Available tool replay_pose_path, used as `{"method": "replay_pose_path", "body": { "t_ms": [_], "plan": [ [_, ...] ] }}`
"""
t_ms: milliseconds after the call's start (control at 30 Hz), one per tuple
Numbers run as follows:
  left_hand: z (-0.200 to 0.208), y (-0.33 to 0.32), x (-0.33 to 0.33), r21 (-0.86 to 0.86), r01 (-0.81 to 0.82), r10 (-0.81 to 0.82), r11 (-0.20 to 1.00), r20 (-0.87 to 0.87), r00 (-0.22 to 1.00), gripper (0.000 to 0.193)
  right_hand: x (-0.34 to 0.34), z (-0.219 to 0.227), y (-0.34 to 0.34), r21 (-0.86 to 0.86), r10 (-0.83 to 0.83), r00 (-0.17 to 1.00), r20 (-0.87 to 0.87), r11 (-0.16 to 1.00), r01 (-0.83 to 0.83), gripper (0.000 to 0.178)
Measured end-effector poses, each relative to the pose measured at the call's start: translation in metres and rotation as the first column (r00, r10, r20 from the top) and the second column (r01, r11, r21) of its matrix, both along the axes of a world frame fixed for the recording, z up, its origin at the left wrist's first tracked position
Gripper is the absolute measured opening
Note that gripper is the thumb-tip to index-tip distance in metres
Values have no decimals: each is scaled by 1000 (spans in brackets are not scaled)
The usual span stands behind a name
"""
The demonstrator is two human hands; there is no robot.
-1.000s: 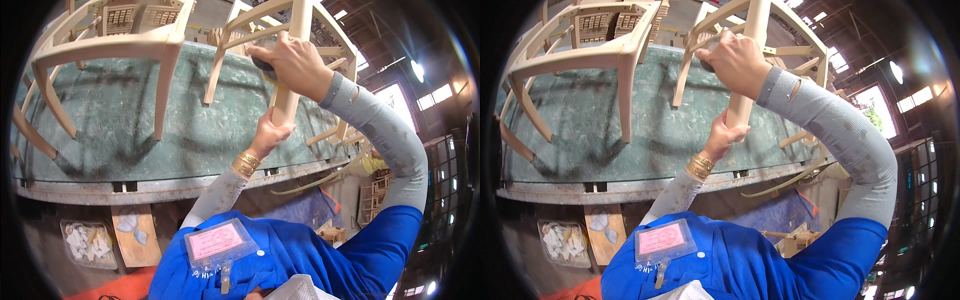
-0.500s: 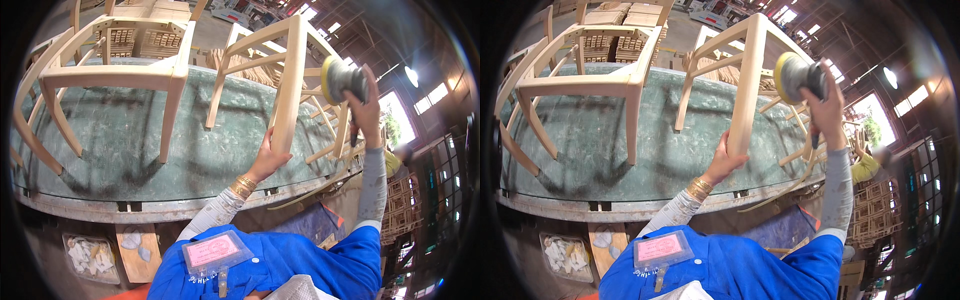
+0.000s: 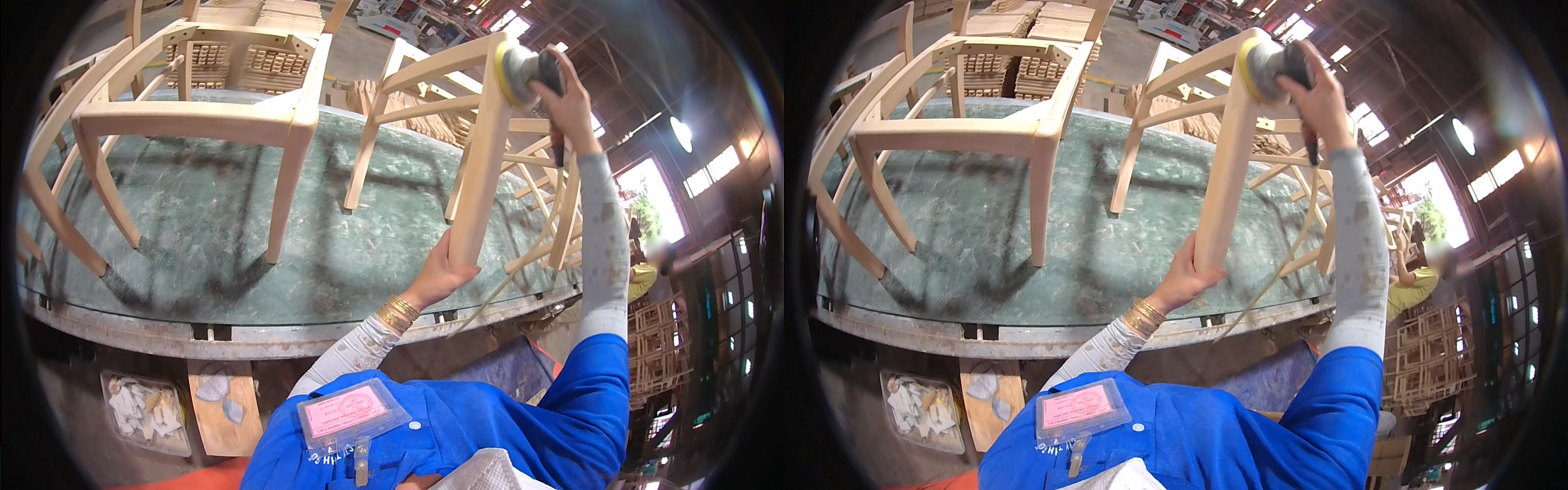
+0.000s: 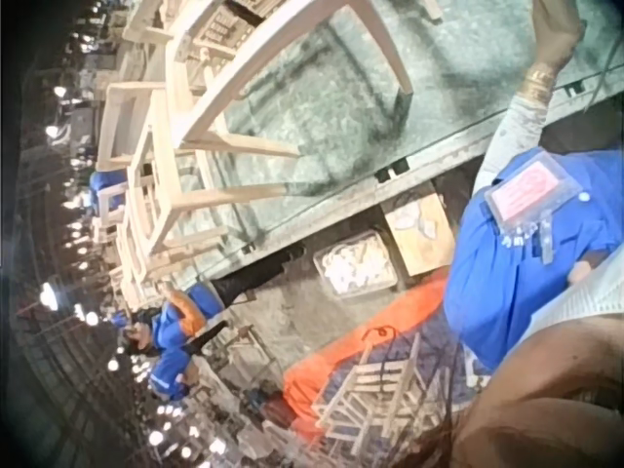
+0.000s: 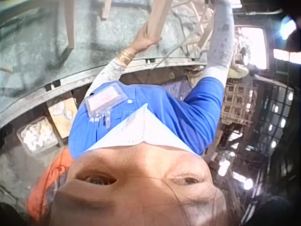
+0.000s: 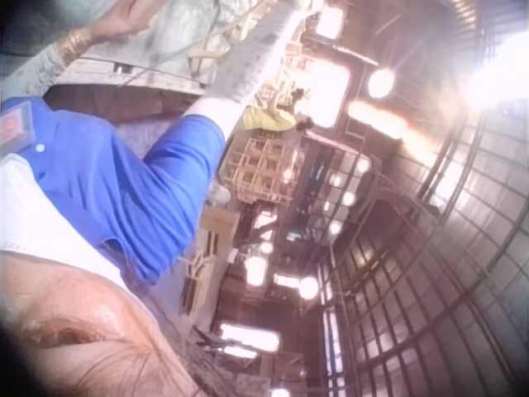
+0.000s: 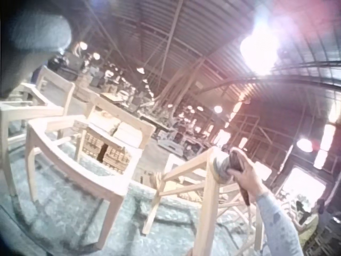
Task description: The person uses a handheld orbital sander to smooth the surfaces of wooden chair frames on a workbench. They reposition the chair multiple times to access different legs and rails, then move to the next chair and repeat the sanding process.
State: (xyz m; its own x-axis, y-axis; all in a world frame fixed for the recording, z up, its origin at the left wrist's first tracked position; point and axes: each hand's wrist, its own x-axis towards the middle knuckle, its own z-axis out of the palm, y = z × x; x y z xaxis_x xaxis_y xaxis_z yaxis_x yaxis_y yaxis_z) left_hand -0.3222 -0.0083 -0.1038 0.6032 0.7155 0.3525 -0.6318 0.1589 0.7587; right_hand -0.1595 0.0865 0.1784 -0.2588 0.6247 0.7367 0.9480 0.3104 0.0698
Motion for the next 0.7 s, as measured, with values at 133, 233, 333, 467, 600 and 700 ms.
{"method": "replay_pose_path", "body": {
  "t_ms": [133, 233, 333, 467, 600, 700],
  "plan": [
    [-15, -4, 5, 125, -73, 77, 989, -24, 997, 71, 14, 37, 20, 21, -246, 964, -101, 968, 250, 63],
    [-20, -2, 6, 190, -103, 113, 976, -43, 993, 72, 17, 38, 17, 67, -244, 967, -77, 966, 249, 62],
    [-14, 5, 2, 135, -116, 120, 984, -23, 992, 73, 8, 11, 6, -71, -68, 996, -57, 995, 64, 64],
    [-11, -2, 3, 107, -102, 102, 989, -3, 995, 73, -3, -10, -19, -17, 84, 994, 63, 996, -83, 63],
    [-25, -8, 10, 157, -39, 51, 987, -72, 996, 71, 17, -1, -31, 150, -313, 942, -121, 932, 329, 72],
    [-19, -3, 5, 113, -47, 56, 992, -80, 995, 69, 22, -37, -57, 110, -279, 847, -452, 925, 363, 77]
  ]
}}
